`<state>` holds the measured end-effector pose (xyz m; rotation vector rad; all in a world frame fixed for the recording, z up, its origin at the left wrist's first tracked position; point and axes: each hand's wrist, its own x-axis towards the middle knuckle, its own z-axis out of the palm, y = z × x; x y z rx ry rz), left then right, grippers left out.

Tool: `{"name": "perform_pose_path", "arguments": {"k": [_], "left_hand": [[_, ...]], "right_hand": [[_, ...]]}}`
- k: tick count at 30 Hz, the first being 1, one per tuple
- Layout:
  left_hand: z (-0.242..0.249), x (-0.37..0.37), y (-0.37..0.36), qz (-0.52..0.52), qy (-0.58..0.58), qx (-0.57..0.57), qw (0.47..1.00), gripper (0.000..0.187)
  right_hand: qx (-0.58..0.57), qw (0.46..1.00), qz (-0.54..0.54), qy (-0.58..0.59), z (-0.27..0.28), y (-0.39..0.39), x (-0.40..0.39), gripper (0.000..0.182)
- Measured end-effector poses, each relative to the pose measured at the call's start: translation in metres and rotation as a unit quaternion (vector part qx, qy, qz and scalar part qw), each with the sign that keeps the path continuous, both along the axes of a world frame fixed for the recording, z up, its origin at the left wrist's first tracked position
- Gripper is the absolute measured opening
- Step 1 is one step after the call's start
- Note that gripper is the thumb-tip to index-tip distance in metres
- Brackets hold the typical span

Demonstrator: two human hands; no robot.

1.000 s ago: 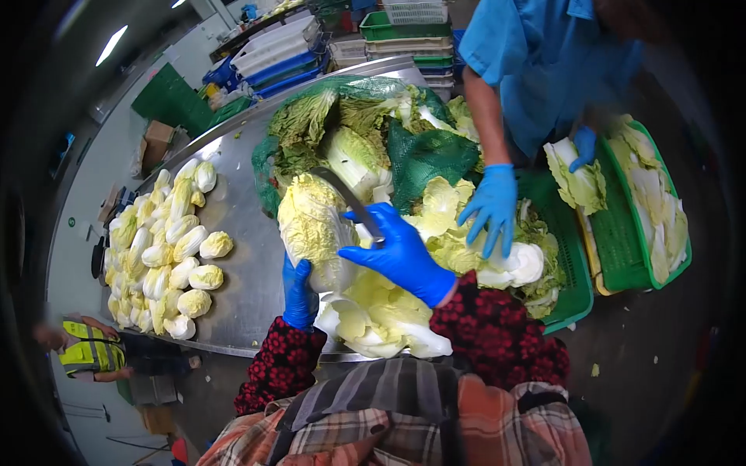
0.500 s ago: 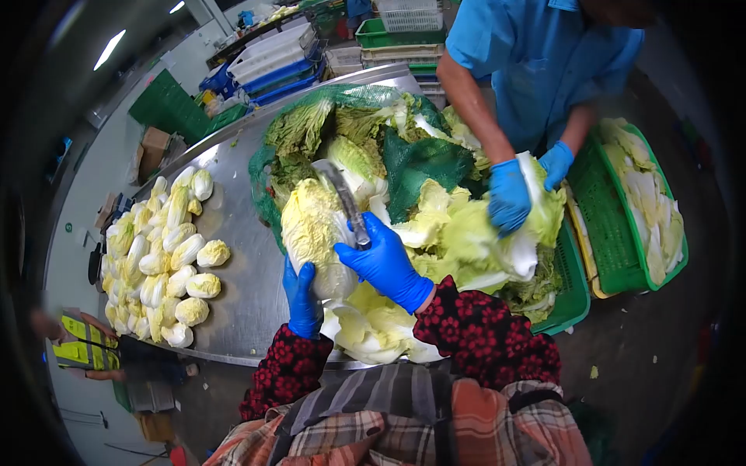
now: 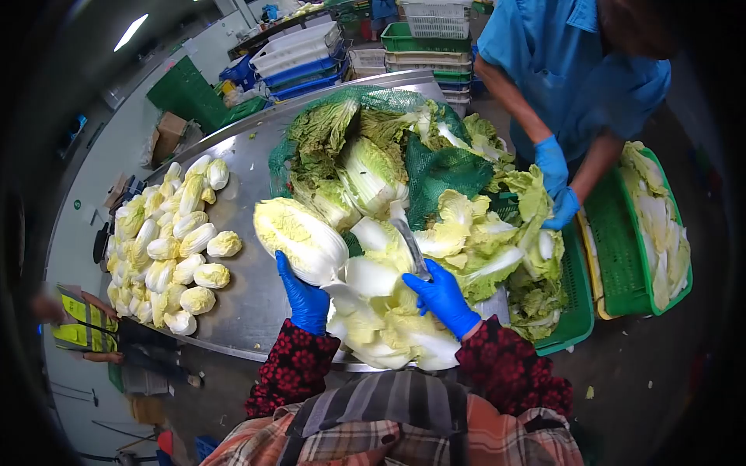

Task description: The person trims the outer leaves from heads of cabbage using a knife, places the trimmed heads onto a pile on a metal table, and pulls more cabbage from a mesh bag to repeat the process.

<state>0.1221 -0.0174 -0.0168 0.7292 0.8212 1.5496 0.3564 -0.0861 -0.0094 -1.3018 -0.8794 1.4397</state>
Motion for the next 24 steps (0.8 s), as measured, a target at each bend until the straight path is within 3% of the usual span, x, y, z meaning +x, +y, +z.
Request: {"name": "perform_pose_path", "arguments": {"k": [1,2,4,5,6,7,10,11,12,14,16,18,19,20,22,23,24], "left_hand": [[0.027,0.002,-0.005,-0.020,-0.034,-0.006,0.999,0.066],[0.042,0.004,-0.004,-0.039,-0.071,-0.009,0.997,0.065],[0.040,0.005,-0.005,0.024,0.006,0.077,0.997,0.064],[0.046,0.012,-0.010,0.054,0.051,0.103,0.992,0.065],[0.049,0.018,-0.013,0.082,0.095,0.130,0.984,0.066],[0.046,0.020,-0.017,0.071,0.110,0.124,0.984,0.084],[0.033,0.025,-0.031,-0.006,0.269,0.133,0.954,0.090],[0.047,0.029,-0.034,-0.051,0.266,0.125,0.955,0.103],[0.042,0.028,-0.031,-0.098,0.227,0.314,0.917,0.109],[0.068,0.037,-0.046,-0.230,0.081,0.237,0.940,0.106],[0.071,0.016,-0.048,-0.359,-0.131,0.038,0.923,0.080],[0.074,0.008,-0.039,-0.402,-0.073,-0.056,0.911,0.069],[0.062,0.004,-0.039,-0.358,-0.033,-0.208,0.910,0.062],[0.054,-0.001,-0.038,-0.374,-0.079,-0.264,0.886,0.051],[0.047,-0.011,-0.045,-0.379,-0.132,-0.334,0.853,0.052],[0.045,-0.015,-0.051,-0.371,-0.135,-0.337,0.855,0.053],[0.043,-0.019,-0.058,-0.362,-0.140,-0.337,0.858,0.054]], "right_hand": [[0.071,0.984,-0.027,-0.162,0.002,-0.006,0.001,0.033],[0.071,0.992,-0.010,-0.104,0.009,-0.007,0.002,0.033],[0.061,0.998,0.026,0.017,0.033,-0.016,-0.007,0.033],[-0.014,0.993,0.110,0.052,0.054,-0.014,-0.014,0.036],[0.023,0.975,0.170,0.142,0.053,-0.012,-0.026,0.041],[-0.001,0.969,0.154,0.191,0.067,-0.011,-0.042,0.042],[-0.051,0.956,0.136,0.254,0.070,-0.002,-0.043,0.044],[-0.068,0.953,0.137,0.262,0.057,0.002,-0.039,0.044],[0.016,0.944,0.159,0.290,0.036,0.002,-0.029,0.043],[0.054,0.985,0.039,0.159,0.033,0.001,-0.022,0.039],[0.047,0.981,-0.002,0.188,0.041,0.001,-0.022,0.041],[0.084,0.991,0.061,0.079,0.040,-0.008,-0.016,0.044],[0.074,0.994,0.070,0.024,0.051,-0.014,-0.021,0.048],[0.069,0.992,0.101,-0.022,0.050,-0.020,-0.022,0.044],[0.040,0.985,0.157,-0.066,0.046,-0.022,-0.014,0.039],[0.214,0.951,0.089,-0.204,0.020,-0.019,-0.013,0.037],[0.376,0.865,0.015,-0.333,0.011,-0.012,-0.014,0.035]]}}
